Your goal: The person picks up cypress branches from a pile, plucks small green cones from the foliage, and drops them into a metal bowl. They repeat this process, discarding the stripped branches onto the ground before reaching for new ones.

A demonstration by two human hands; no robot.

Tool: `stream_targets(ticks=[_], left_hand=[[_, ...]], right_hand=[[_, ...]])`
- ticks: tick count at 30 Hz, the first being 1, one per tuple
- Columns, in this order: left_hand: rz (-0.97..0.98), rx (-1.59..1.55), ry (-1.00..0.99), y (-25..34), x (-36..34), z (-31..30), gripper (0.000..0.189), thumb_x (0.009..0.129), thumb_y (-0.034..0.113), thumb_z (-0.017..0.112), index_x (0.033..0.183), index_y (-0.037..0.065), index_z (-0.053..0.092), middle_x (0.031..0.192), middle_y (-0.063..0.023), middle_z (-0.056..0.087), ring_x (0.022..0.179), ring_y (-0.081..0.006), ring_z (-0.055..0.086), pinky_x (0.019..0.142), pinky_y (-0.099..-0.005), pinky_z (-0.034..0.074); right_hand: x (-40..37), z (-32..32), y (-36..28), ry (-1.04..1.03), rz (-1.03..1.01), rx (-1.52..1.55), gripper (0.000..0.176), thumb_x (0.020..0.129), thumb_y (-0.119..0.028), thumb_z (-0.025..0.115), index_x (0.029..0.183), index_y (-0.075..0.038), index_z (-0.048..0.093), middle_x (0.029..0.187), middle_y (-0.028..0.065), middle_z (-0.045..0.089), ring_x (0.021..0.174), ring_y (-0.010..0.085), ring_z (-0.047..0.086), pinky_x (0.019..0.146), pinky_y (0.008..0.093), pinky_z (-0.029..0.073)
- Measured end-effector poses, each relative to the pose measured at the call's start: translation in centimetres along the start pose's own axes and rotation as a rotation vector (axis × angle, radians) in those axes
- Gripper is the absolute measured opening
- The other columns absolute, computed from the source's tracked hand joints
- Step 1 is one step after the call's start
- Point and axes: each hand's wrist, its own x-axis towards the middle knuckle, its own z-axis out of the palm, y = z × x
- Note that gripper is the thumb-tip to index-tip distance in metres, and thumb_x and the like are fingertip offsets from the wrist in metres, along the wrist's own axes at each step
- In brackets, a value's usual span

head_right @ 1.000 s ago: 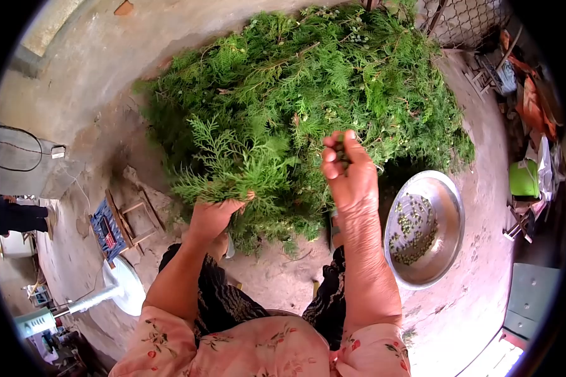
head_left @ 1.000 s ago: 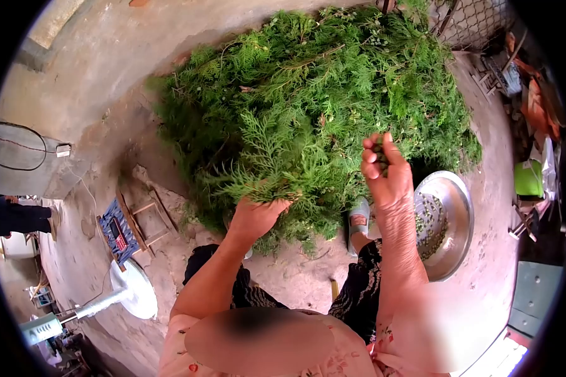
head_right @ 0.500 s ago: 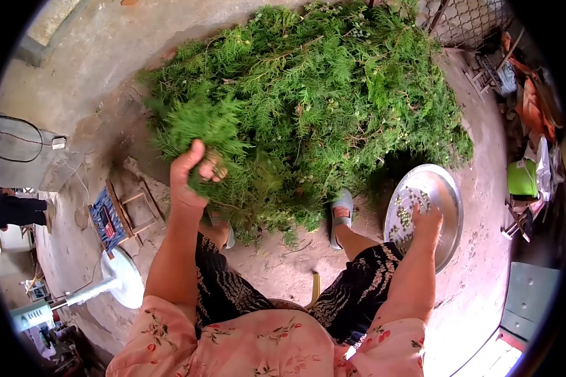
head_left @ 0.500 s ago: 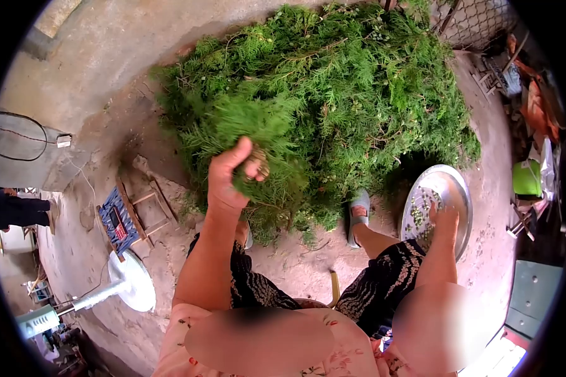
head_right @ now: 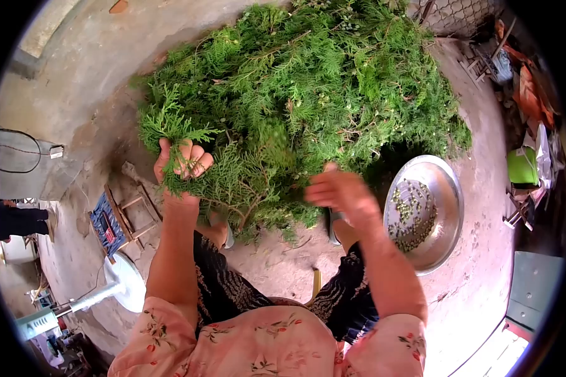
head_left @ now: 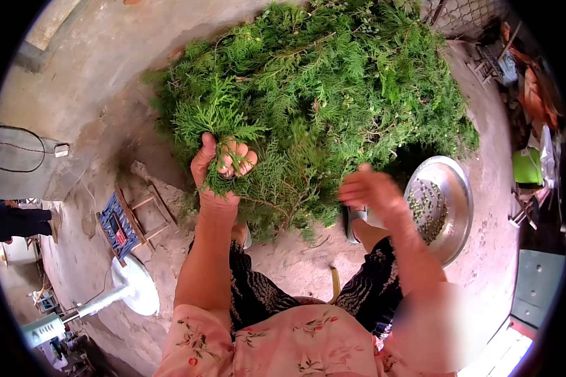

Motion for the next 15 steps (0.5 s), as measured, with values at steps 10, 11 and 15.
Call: stream_targets(ticks=[10,11,15], left_hand=[[-0.124,0.113,0.525,-1.6,-0.3,1.9,0.023,0.087,0.026,0.053,0.086,0.003,0.057,0.071,-0.0075,0.058,0.060,-0.0183,0.052,0.057,-0.0355,0.045],[-0.190,0.138,0.762,-1.2,-0.1,2.5,0.021,0.087,0.023,0.054,0.087,0.002,0.057,0.071,-0.0087,0.059,0.064,-0.0202,0.055,0.061,-0.0349,0.047],[-0.220,0.085,0.944,-0.9,-0.5,-0.2,0.019,0.081,0.012,0.060,0.098,0.003,0.057,0.084,-0.0088,0.061,0.072,-0.0205,0.059,0.062,-0.0347,0.051]], right_hand=[[0.6,8.0,-0.1,0.022,-0.188,0.237,0.020,0.088,-0.011,0.051,0.105,-0.004,0.056,0.081,0.0009,0.061,0.071,0.0084,0.059,0.052,0.0240,0.049],[0.4,8.1,-0.5,0.022,-0.192,0.232,0.020,0.088,-0.011,0.051,0.105,-0.004,0.056,0.081,0.0009,0.061,0.071,0.0084,0.059,0.052,0.0240,0.049],[0.1,8.4,-1.0,0.074,-0.277,0.064,0.023,0.087,-0.012,0.052,0.108,-0.003,0.057,0.079,0.0020,0.062,0.066,0.0088,0.058,0.053,0.0241,0.050]])
